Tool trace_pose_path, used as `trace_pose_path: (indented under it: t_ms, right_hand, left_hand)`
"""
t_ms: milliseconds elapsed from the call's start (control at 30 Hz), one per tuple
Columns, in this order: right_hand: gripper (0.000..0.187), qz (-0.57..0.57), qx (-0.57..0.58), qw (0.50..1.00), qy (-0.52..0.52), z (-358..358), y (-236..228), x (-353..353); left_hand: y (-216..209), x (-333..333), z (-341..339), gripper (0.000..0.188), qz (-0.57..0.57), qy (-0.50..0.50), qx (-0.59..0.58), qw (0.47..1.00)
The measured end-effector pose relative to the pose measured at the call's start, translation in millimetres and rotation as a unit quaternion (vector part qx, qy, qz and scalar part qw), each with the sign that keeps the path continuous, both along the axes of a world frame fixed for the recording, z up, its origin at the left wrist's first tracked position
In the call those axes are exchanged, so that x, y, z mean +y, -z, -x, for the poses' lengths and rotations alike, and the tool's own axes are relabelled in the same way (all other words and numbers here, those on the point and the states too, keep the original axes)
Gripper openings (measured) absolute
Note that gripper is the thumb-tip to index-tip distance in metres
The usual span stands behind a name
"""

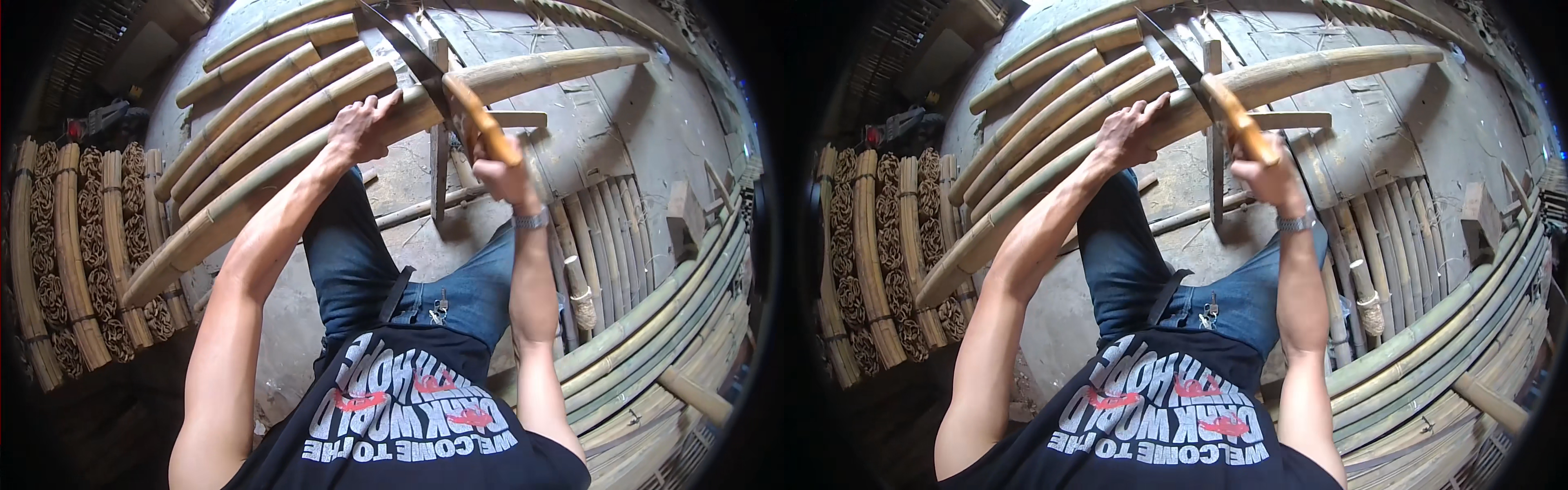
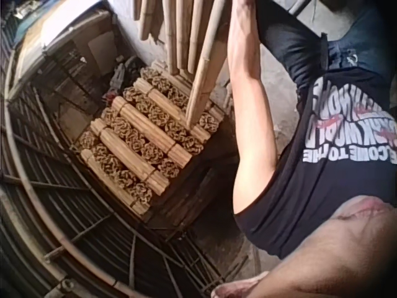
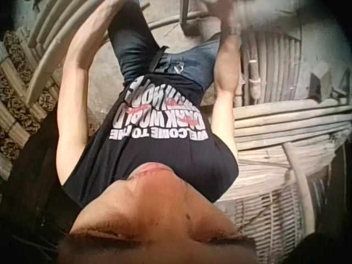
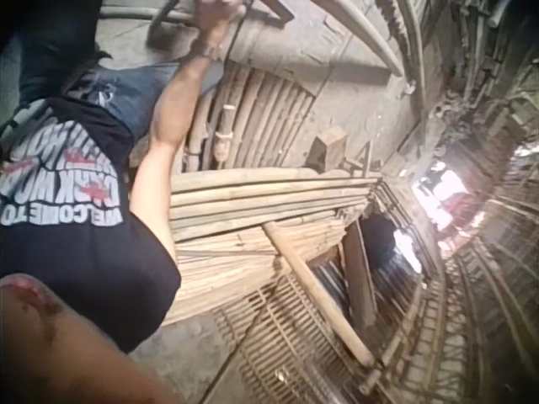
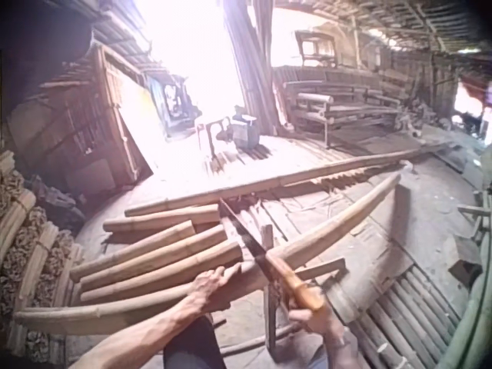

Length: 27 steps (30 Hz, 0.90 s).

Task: Sawing through a long piece of bamboo pole placed on a wooden support.

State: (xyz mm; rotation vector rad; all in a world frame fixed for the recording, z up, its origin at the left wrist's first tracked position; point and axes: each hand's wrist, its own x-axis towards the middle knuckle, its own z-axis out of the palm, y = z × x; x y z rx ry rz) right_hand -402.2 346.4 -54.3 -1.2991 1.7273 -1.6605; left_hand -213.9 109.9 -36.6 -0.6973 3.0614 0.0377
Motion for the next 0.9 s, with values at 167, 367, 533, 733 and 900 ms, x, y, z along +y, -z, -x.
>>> trace_pose_path:
  t_ms: [167, 367, 533, 733, 900]
  right_hand:
    - [0.016, -0.014, 0.04, 0.999, -0.034, -35.4, -8.7, 46.6]
    - [0.033, -0.134, -0.177, 0.974, 0.053, -98.1, -35.5, 244.7]
    - [0.022, -0.017, 0.017, 1.0, 0.013, -49.3, -27.2, 57.4]
    - [0.02, -0.083, 0.057, 0.995, -0.008, -41.8, -13.3, 35.0]
    - [0.022, -0.128, -0.11, 0.985, 0.02, -96.8, -19.9, 186.4]
  left_hand:
    - [8.8, -0.1, -3.5, 0.108, 0.042, 0.019, 0.015, 0.999]
    - [1.6, -15.9, -11.5, 0.112, 0.008, 0.002, 0.0, 1.0]
    - [5.3, -12.6, -2.9, 0.114, 0.002, 0.007, 0.007, 1.0]
    - [1.9, -3.2, 10.2, 0.119, -0.008, -0.061, 0.01, 0.998]
    - [16.6, -14.1, 7.3, 0.102, 0.008, -0.097, -0.007, 0.995]
